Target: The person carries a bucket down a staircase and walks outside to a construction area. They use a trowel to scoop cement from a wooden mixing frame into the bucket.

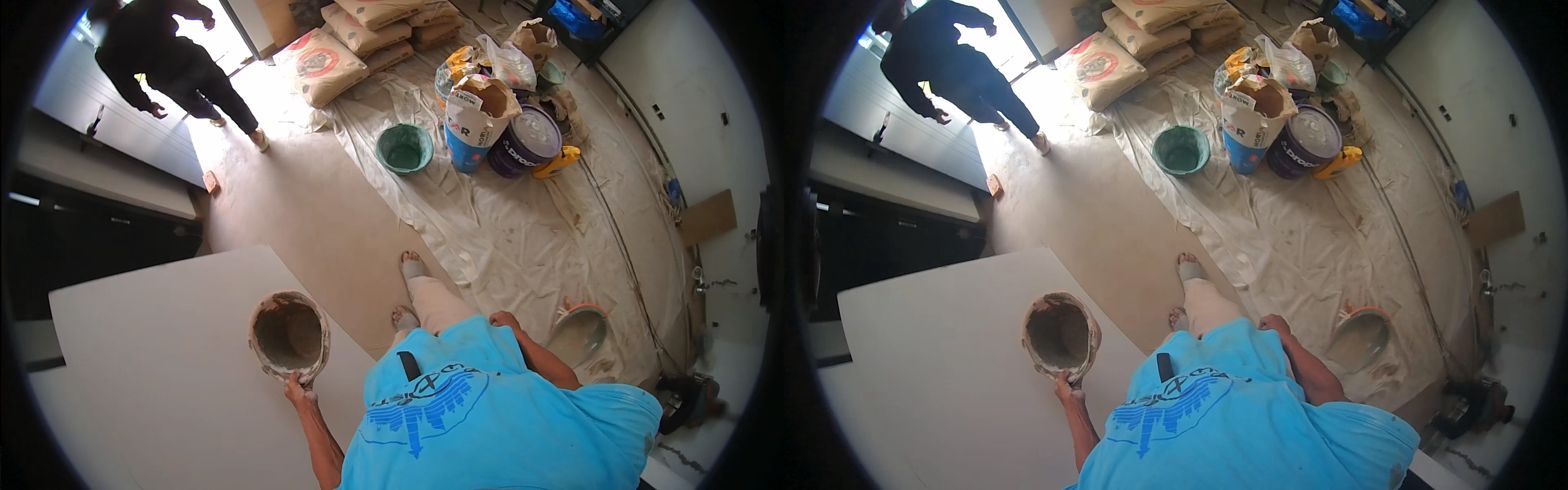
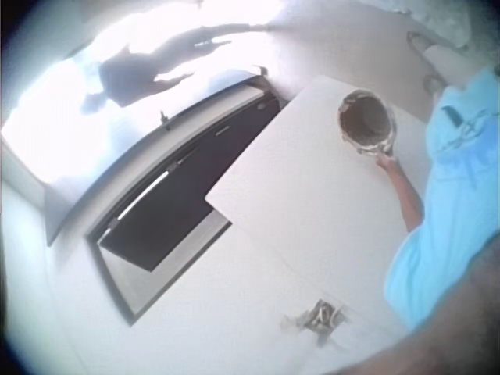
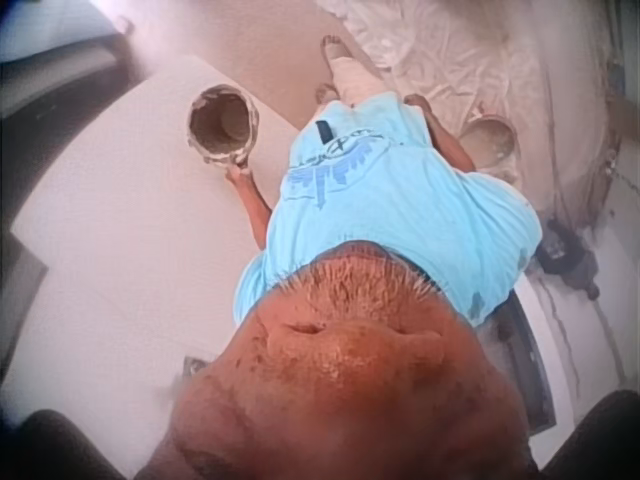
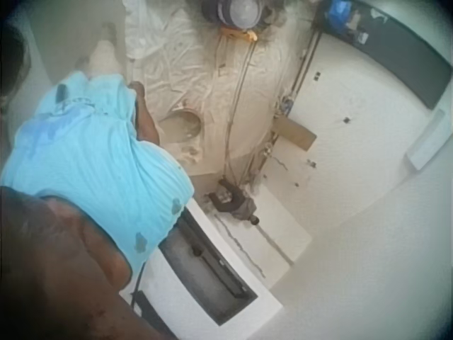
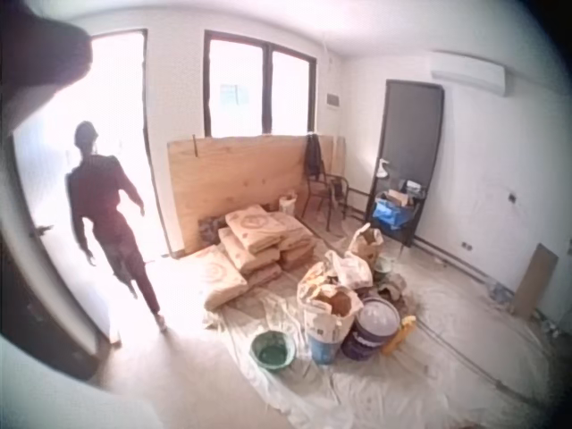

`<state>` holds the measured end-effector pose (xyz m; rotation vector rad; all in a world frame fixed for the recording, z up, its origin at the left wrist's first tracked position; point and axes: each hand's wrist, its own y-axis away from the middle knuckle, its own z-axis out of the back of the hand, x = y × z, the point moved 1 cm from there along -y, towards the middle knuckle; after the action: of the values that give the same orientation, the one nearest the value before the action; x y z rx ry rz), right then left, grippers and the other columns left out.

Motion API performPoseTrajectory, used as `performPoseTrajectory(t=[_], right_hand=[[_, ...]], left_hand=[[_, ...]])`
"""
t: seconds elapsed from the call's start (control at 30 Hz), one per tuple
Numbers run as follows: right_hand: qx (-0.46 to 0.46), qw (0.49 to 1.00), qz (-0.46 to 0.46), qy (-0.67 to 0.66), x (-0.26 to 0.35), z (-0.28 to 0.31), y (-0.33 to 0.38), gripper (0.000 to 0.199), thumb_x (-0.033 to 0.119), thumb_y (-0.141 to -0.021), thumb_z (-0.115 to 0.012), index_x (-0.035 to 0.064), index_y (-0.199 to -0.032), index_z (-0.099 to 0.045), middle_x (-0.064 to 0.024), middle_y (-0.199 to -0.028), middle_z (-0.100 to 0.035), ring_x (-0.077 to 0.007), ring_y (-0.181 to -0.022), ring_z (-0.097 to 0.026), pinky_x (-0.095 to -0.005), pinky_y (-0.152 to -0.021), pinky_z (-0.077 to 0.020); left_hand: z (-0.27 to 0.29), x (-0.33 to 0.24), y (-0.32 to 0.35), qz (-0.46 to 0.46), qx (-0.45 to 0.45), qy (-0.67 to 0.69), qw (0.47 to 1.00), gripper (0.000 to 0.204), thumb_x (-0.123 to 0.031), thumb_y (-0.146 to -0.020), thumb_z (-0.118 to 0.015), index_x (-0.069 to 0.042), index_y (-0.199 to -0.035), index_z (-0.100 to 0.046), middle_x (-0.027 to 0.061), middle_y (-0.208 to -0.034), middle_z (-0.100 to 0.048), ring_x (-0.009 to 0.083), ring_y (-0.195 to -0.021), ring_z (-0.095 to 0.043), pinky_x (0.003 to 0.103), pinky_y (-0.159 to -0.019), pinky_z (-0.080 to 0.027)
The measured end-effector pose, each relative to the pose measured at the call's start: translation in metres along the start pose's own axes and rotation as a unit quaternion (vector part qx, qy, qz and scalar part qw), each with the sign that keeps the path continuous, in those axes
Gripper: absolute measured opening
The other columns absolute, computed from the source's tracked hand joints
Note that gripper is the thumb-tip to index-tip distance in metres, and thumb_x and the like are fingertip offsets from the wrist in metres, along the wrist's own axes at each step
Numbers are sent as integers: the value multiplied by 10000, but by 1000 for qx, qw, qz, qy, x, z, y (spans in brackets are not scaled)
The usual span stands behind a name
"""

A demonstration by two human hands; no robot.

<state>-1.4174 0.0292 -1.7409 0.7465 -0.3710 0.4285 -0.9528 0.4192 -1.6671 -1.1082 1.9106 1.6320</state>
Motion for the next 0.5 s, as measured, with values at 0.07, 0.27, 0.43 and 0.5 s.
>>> performPoseTrajectory(t=[0.07, 0.27, 0.43, 0.5], right_hand=[[-44, 998, 35, 12, 8, 3, -16, 228, 286, -681, -619, 100, -793, -689, -149, -849, -657, -303, -807, -635, -393, -713, -494], [-24, 999, -24, 20, 80, 41, -93, 288, 319, -715, -581, 49, -762, -670, -187, -796, -651, -325, -758, -642, -429, -700, -494], [17, 1000, -11, -20, 134, 102, -207, 236, 256, -731, -567, 44, -745, -671, -186, -769, -654, -324, -748, -648, -429, -699, -499], [56, 998, -17, 2, 187, 148, -252, 198, 214, -728, -563, 51, -742, -675, -182, -777, -657, -325, -757, -649, -432, -705, -501]], left_hand=[[-29, -15, -18, -5, 9, -3, 1000, 359, -4, -735, -595, 61, -1076, -505, 158, -1004, -580, 304, -866, -620, 445, -685, -582], [-84, -34, -72, -7, -39, 23, 999, 438, 25, -721, -575, 58, -1144, -466, 172, -1043, -564, 322, -869, -618, 453, -701, -582], [-127, -35, -84, 34, -99, 67, 992, 430, 35, -716, -568, 85, -1128, -454, 208, -1033, -558, 361, -859, -614, 477, -699, -583], [-143, -37, -85, 32, -114, 93, 989, 430, 34, -714, -570, 85, -1124, -453, 212, -1033, -557, 366, -859, -614, 475, -701, -583]])
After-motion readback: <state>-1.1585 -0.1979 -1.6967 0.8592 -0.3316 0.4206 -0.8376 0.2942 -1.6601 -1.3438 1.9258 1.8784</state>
